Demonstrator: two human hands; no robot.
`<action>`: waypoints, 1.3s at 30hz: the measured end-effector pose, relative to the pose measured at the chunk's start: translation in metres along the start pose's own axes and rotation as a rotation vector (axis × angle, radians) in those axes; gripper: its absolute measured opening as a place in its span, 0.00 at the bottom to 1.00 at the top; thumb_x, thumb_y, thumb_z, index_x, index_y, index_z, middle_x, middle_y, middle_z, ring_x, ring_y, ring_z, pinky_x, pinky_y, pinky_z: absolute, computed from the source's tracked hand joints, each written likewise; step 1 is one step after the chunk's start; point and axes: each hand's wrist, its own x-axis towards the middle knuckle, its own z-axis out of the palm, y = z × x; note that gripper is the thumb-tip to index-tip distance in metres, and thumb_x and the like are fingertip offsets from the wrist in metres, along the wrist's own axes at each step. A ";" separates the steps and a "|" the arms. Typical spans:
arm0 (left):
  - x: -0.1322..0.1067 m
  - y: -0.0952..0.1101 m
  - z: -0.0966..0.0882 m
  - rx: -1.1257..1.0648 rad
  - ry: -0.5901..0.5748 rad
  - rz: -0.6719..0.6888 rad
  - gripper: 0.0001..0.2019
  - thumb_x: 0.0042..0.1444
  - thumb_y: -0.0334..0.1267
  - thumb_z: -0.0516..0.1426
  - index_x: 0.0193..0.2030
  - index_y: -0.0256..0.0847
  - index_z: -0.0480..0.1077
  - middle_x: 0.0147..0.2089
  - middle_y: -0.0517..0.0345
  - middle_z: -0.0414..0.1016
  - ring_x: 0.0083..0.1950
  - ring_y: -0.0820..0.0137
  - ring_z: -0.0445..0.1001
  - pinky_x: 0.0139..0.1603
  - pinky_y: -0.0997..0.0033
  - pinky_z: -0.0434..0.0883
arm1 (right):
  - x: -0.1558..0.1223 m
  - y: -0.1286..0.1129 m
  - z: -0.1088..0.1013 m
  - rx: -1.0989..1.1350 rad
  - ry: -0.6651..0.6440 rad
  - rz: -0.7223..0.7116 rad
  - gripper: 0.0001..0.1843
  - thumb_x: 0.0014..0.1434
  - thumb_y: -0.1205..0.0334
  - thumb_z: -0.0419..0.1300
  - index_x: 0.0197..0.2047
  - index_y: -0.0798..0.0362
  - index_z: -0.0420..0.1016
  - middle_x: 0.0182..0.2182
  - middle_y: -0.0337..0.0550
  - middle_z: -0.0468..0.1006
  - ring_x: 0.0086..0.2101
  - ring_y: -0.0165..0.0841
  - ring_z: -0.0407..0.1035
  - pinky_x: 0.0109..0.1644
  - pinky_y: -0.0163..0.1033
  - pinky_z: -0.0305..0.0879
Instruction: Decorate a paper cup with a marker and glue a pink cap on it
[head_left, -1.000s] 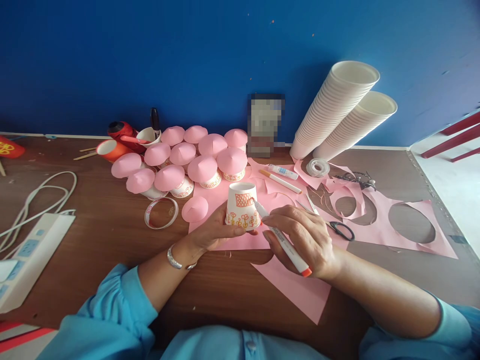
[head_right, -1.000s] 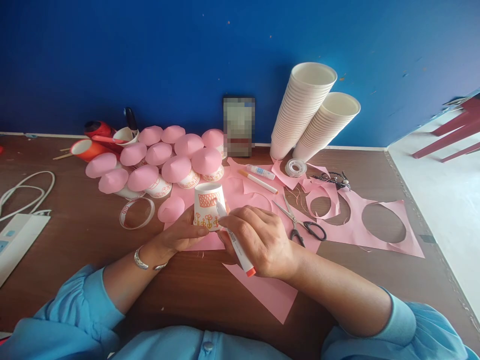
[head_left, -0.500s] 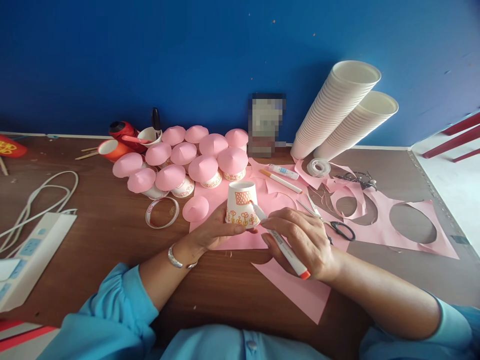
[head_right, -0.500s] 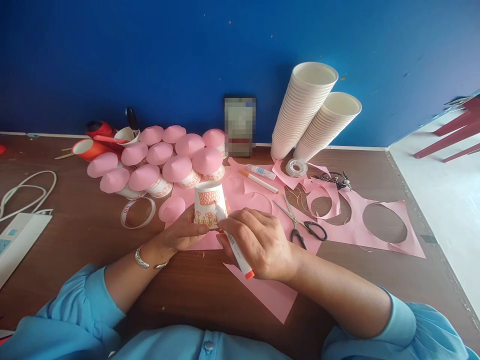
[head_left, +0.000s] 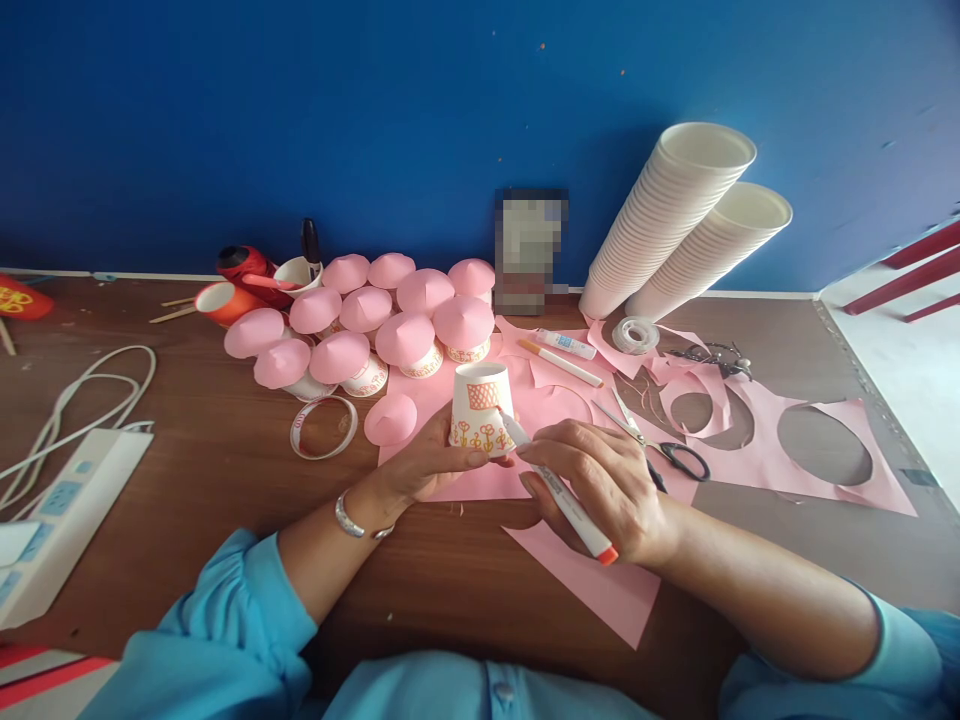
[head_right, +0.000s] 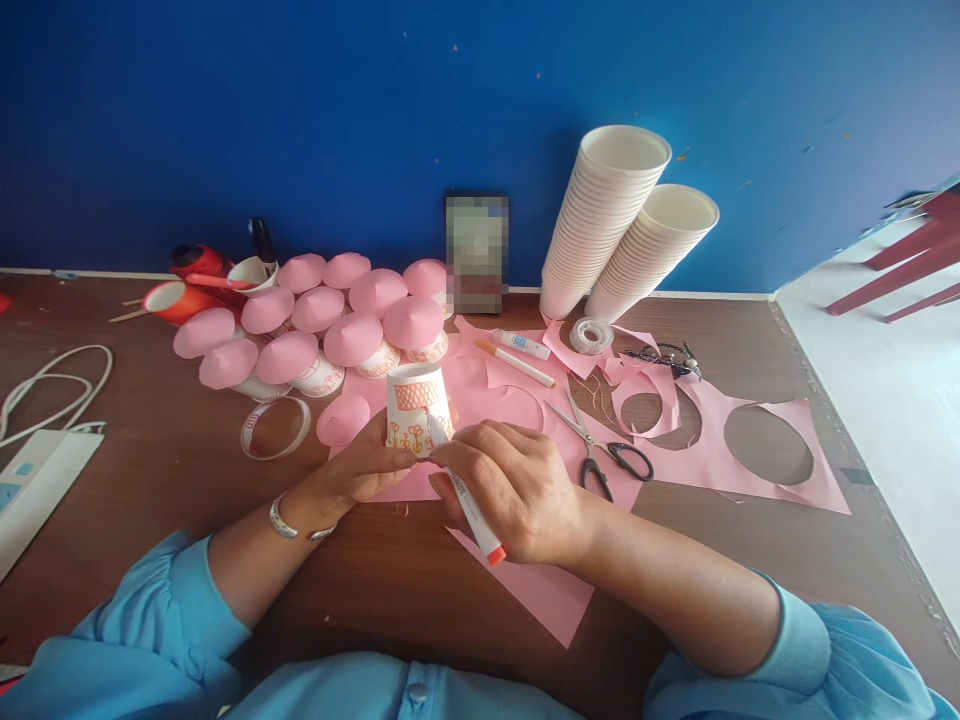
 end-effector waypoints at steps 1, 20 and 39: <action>0.000 0.000 -0.001 0.005 -0.009 0.004 0.16 0.53 0.38 0.70 0.48 0.38 0.78 0.43 0.51 0.81 0.44 0.64 0.79 0.48 0.63 0.78 | 0.000 0.000 0.000 -0.004 0.004 0.001 0.13 0.63 0.74 0.61 0.50 0.60 0.70 0.32 0.47 0.77 0.31 0.35 0.74 0.30 0.39 0.73; -0.002 -0.003 -0.006 0.057 -0.098 0.005 0.24 0.54 0.42 0.68 0.57 0.40 0.74 0.51 0.47 0.80 0.53 0.56 0.78 0.51 0.56 0.78 | -0.004 0.008 -0.003 -0.035 0.025 0.041 0.14 0.63 0.72 0.60 0.53 0.58 0.71 0.35 0.47 0.79 0.33 0.36 0.76 0.32 0.39 0.74; -0.002 -0.004 -0.006 0.011 -0.071 0.014 0.21 0.54 0.39 0.69 0.54 0.41 0.76 0.48 0.52 0.80 0.49 0.61 0.78 0.50 0.60 0.78 | 0.001 0.005 -0.002 -0.027 0.028 0.032 0.17 0.63 0.73 0.59 0.55 0.57 0.68 0.33 0.45 0.79 0.31 0.35 0.75 0.31 0.38 0.74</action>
